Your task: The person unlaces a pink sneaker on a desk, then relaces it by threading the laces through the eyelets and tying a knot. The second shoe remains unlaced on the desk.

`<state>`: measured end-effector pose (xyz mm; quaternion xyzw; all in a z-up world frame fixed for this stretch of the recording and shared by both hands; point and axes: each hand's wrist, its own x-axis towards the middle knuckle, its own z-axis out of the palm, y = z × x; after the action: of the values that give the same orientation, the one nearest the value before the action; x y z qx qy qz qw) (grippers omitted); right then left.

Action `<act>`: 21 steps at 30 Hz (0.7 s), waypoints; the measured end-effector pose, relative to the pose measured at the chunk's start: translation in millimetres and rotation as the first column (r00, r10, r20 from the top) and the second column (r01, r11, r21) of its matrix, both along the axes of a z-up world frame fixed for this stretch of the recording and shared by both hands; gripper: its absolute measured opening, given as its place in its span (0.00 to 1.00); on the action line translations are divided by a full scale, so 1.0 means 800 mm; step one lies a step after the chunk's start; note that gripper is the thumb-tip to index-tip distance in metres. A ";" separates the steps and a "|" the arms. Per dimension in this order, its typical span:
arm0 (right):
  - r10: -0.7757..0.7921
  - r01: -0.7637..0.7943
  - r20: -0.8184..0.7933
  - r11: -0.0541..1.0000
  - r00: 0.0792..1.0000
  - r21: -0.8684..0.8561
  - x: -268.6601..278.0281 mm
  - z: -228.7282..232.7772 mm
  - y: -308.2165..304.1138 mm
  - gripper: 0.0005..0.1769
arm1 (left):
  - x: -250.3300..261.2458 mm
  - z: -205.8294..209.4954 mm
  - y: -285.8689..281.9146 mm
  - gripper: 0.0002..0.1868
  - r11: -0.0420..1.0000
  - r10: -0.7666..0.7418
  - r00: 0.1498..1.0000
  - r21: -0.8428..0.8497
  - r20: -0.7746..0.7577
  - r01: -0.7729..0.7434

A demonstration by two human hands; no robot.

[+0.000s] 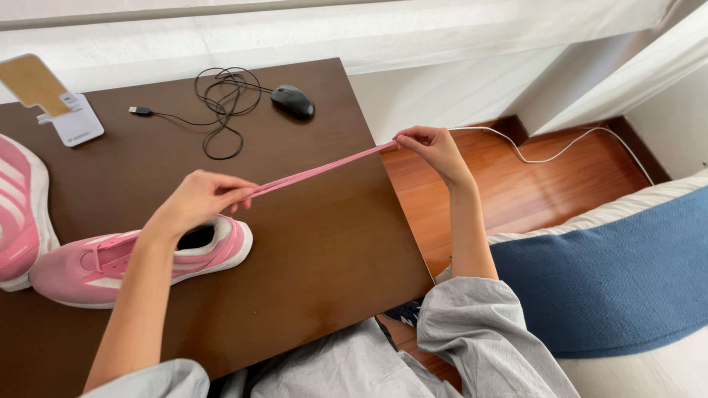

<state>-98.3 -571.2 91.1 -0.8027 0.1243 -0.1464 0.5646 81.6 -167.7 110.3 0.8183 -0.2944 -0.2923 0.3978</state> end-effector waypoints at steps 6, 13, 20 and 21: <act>-0.064 0.064 -0.005 0.996 0.998 0.062 -0.011 -0.016 0.007 0.11 | 0.005 -0.002 -0.114 0.15 0.963 -0.255 0.961 0.058 -0.104 0.262; -0.132 0.145 0.105 0.981 0.986 -0.132 -0.017 -0.020 0.028 0.09 | -0.012 -0.014 -0.214 0.14 0.917 -0.392 0.884 -0.031 -0.254 0.397; -0.333 0.394 0.245 0.881 0.910 -0.264 -0.036 -0.022 0.079 0.07 | -0.019 0.000 -0.215 0.12 0.929 -0.368 0.894 -0.133 -0.254 0.345; -0.394 0.418 0.157 0.893 0.905 -0.165 -0.040 -0.025 0.091 0.07 | -0.017 0.004 -0.209 0.12 0.939 -0.339 0.900 -0.161 -0.274 0.304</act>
<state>-130.3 -498.1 70.9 -0.8001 0.2406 -0.3202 0.4465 67.6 -334.6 113.7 0.6808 -0.3783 -0.4566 0.4300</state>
